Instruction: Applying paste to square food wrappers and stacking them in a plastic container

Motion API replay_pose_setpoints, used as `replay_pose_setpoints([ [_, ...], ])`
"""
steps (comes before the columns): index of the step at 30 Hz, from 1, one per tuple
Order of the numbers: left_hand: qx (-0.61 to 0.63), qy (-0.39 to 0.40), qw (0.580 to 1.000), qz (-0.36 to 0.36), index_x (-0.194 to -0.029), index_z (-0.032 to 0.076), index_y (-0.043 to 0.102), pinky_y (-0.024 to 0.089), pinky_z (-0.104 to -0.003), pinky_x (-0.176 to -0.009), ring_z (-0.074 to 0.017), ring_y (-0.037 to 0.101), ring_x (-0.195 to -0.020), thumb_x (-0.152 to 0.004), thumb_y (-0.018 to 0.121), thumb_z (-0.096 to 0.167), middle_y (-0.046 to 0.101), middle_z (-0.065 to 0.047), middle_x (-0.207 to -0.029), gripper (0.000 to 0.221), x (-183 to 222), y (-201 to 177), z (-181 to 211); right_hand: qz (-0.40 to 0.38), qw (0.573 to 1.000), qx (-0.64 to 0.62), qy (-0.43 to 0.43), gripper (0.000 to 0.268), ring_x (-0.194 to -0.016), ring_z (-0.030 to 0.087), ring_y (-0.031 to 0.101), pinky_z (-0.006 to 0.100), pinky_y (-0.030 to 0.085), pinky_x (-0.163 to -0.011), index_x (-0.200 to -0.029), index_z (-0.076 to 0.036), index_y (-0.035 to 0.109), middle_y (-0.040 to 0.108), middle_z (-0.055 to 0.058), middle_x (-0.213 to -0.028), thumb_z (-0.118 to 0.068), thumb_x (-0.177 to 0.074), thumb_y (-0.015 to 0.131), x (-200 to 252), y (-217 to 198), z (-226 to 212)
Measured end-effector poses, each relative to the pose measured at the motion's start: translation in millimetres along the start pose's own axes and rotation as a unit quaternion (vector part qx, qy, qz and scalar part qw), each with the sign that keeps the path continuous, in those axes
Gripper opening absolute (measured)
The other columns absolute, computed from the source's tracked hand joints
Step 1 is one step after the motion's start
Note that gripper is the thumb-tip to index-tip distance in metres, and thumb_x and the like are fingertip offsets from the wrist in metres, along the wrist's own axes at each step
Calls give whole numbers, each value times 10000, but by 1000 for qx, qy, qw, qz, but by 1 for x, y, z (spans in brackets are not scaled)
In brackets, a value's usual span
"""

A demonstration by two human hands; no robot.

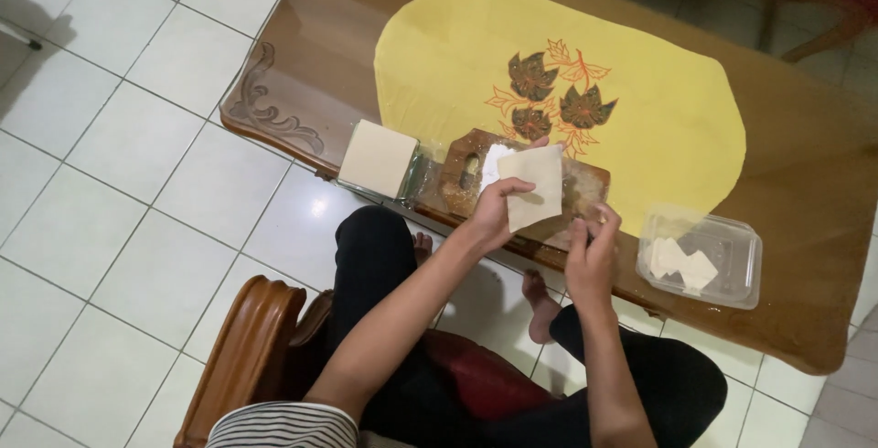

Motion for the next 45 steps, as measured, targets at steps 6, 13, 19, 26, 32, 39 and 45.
replay_pose_setpoints([
  [6,-3,2,1000,-27,-1395,54,546,562,-527,-942,-320,677,-1117,-833,674,126,647,-157,-1295,581,-24,-18,-20,-67,995,-74,-29,296,-630,220,593,357,504,-678,-1364,-69,390,664,81,-764,-178,-1095,451,3,12,-5],
  [13,-6,2,1000,-6,-1334,29,601,554,-527,-946,-343,675,-1111,-832,690,130,656,-202,-1268,520,-8,-8,-10,1,1000,17,1,321,-904,407,706,532,539,-818,-1388,-69,353,704,262,-1089,-237,-1123,419,0,3,-6],
  [19,-12,-6,1000,-3,-1268,4,647,553,-524,-939,-311,683,-1091,-847,679,161,676,-195,-1226,450,-38,-40,-28,-41,998,-32,-27,325,-745,295,661,445,531,-786,-1378,-64,393,681,122,-804,-246,-1114,445,0,18,9],
  [26,22,-24,999,29,-1238,11,659,564,-532,-939,-358,700,-1058,-797,692,104,684,-197,-1216,452,2,13,-1,10,999,-26,28,332,-921,349,705,511,543,-866,-1377,-128,393,719,230,-1052,-283,-1098,483,6,15,5],
  [32,29,-26,999,22,-1225,27,676,572,-537,-935,-353,707,-1056,-820,683,90,683,-197,-1224,410,-42,-56,-34,-2,999,-20,29,358,-982,389,698,553,537,-893,-1397,-88,365,690,263,-1081,-265,-1100,456,-3,5,-12],
  [39,29,-19,999,11,-1225,22,672,580,-535,-923,-341,718,-1048,-812,664,67,691,-188,-1210,416,-67,-79,-44,-40,999,2,23,380,-1160,477,637,622,516,-960,-1397,-86,383,662,332,-1165,-309,-1097,451,9,15,-36],
  [45,22,-20,1000,-12,-1326,24,611,517,-582,-1004,-395,653,-1155,-819,649,62,619,-221,-1332,510,-1,9,-1,27,999,-10,45,383,-1200,522,587,649,484,-1003,-1394,-68,336,573,378,-1295,-265,-1094,469,0,9,-17],
])
Point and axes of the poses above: each hand's wrist, its own x-axis away from the middle knuckle, its own y-axis out of the palm, z = x × y, the point moved 3 cm from there along -x, towards the middle knuckle
